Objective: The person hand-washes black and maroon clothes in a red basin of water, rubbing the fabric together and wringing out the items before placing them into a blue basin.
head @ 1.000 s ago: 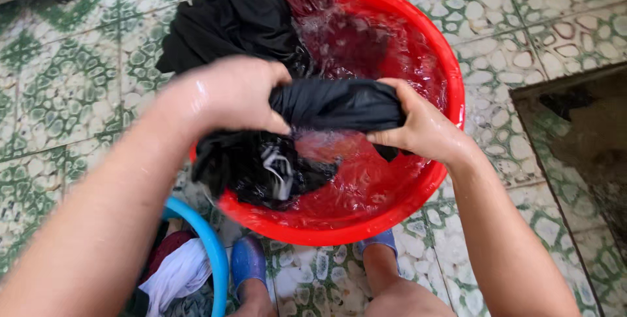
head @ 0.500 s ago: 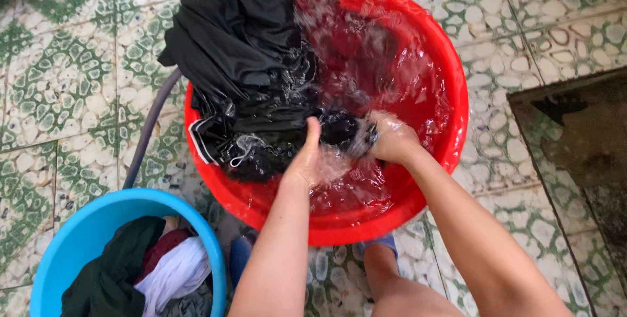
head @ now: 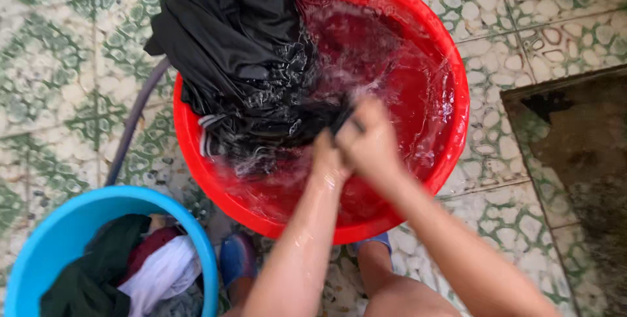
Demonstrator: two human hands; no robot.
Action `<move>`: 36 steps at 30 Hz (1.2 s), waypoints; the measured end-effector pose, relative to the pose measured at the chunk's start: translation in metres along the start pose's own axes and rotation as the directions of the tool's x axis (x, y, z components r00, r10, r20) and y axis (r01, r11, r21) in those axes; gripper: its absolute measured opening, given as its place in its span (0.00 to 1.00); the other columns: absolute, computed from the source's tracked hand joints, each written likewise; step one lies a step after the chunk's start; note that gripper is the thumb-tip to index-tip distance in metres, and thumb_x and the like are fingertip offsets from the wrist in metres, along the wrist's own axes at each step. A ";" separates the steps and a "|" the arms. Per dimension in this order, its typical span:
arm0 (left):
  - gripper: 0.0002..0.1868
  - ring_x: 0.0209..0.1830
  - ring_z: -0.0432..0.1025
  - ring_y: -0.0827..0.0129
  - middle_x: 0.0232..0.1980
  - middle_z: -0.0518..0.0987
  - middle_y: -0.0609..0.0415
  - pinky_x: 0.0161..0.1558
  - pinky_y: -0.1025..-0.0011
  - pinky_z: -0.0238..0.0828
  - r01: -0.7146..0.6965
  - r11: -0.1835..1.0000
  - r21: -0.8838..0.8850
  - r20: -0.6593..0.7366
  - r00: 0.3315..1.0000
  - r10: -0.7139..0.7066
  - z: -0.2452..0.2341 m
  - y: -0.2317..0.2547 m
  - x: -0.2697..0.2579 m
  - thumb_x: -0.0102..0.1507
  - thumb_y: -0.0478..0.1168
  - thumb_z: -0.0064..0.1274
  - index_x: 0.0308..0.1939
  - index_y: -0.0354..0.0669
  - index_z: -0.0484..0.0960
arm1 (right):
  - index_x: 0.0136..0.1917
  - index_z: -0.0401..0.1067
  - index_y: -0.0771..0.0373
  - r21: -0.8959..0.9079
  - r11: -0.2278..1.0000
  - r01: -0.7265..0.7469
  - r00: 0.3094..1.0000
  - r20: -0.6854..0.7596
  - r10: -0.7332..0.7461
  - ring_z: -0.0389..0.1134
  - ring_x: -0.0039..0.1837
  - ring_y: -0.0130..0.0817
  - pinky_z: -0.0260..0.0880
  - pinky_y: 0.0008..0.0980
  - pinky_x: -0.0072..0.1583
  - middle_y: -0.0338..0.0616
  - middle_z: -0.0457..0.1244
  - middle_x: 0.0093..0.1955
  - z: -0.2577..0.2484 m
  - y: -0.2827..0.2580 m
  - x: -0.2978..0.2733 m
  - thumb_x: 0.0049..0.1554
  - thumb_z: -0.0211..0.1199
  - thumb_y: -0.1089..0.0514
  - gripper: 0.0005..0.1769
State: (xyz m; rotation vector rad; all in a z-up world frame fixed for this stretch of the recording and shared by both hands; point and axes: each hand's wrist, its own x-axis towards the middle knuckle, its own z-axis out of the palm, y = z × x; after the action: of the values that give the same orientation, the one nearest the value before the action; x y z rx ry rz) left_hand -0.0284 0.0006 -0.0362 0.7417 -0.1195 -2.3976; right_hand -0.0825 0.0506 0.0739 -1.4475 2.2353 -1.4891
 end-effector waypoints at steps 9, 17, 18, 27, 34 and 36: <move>0.25 0.61 0.72 0.61 0.63 0.76 0.48 0.64 0.59 0.71 0.005 1.000 0.017 0.013 1.000 -0.005 -0.030 -0.022 0.006 0.68 0.49 0.42 0.64 0.40 0.73 | 0.62 0.74 0.63 -0.008 0.996 -0.084 0.993 -0.086 0.083 0.67 0.65 0.52 0.68 0.46 0.65 0.54 0.66 0.63 0.002 0.023 0.020 0.57 0.62 0.58 0.20; 0.23 0.60 0.73 0.57 0.60 0.78 0.43 0.66 0.54 0.67 -0.005 0.999 0.034 -0.120 0.993 0.009 -0.038 -0.010 0.010 0.68 0.44 0.46 0.62 0.33 0.75 | 0.56 0.76 0.61 -0.175 0.899 -0.401 0.897 0.124 0.424 0.70 0.55 0.56 0.69 0.50 0.59 0.58 0.69 0.53 0.040 0.076 0.018 0.56 0.63 0.48 0.19; 0.24 0.63 0.72 0.59 0.63 0.77 0.45 0.70 0.56 0.64 -0.046 0.998 0.031 0.031 0.998 0.045 -0.031 -0.007 0.004 0.69 0.47 0.50 0.64 0.34 0.75 | 0.56 0.76 0.62 -0.234 0.912 -0.338 0.925 0.098 0.368 0.70 0.56 0.57 0.69 0.50 0.59 0.60 0.69 0.54 0.032 0.092 0.029 0.56 0.64 0.47 0.20; 0.44 0.69 0.62 0.56 0.77 0.56 0.37 0.71 0.46 0.53 0.054 0.981 0.184 -0.354 0.935 0.015 0.059 0.048 -0.052 0.69 0.72 0.37 0.73 0.38 0.60 | 0.54 0.76 0.66 0.180 0.953 -0.243 0.934 0.309 0.179 0.71 0.59 0.50 0.68 0.42 0.64 0.53 0.70 0.55 -0.001 0.041 -0.005 0.49 0.67 0.52 0.22; 0.40 0.59 0.72 0.53 0.64 0.71 0.38 0.62 0.51 0.70 -0.021 0.998 0.064 -0.100 0.995 0.027 0.027 0.006 -0.025 0.66 0.67 0.41 0.59 0.31 0.74 | 0.45 0.69 0.66 -0.232 0.918 -0.322 0.919 0.155 0.362 0.68 0.49 0.51 0.68 0.49 0.52 0.55 0.64 0.48 0.009 -0.006 0.028 0.56 0.69 0.38 0.27; 0.37 0.57 0.73 0.54 0.62 0.73 0.40 0.61 0.52 0.71 0.023 0.999 0.030 -0.101 0.995 -0.020 0.016 -0.009 -0.010 0.65 0.65 0.42 0.58 0.32 0.75 | 0.48 0.72 0.63 -0.167 0.941 -0.294 0.949 0.067 0.309 0.68 0.51 0.52 0.68 0.49 0.52 0.54 0.64 0.49 -0.003 0.007 0.036 0.60 0.66 0.40 0.23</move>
State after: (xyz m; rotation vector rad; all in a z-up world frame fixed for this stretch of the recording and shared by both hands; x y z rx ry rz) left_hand -0.0352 0.0127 -0.0202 0.8811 -0.1076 -2.3784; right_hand -0.1085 0.0269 0.0845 -1.1137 2.4270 -1.1544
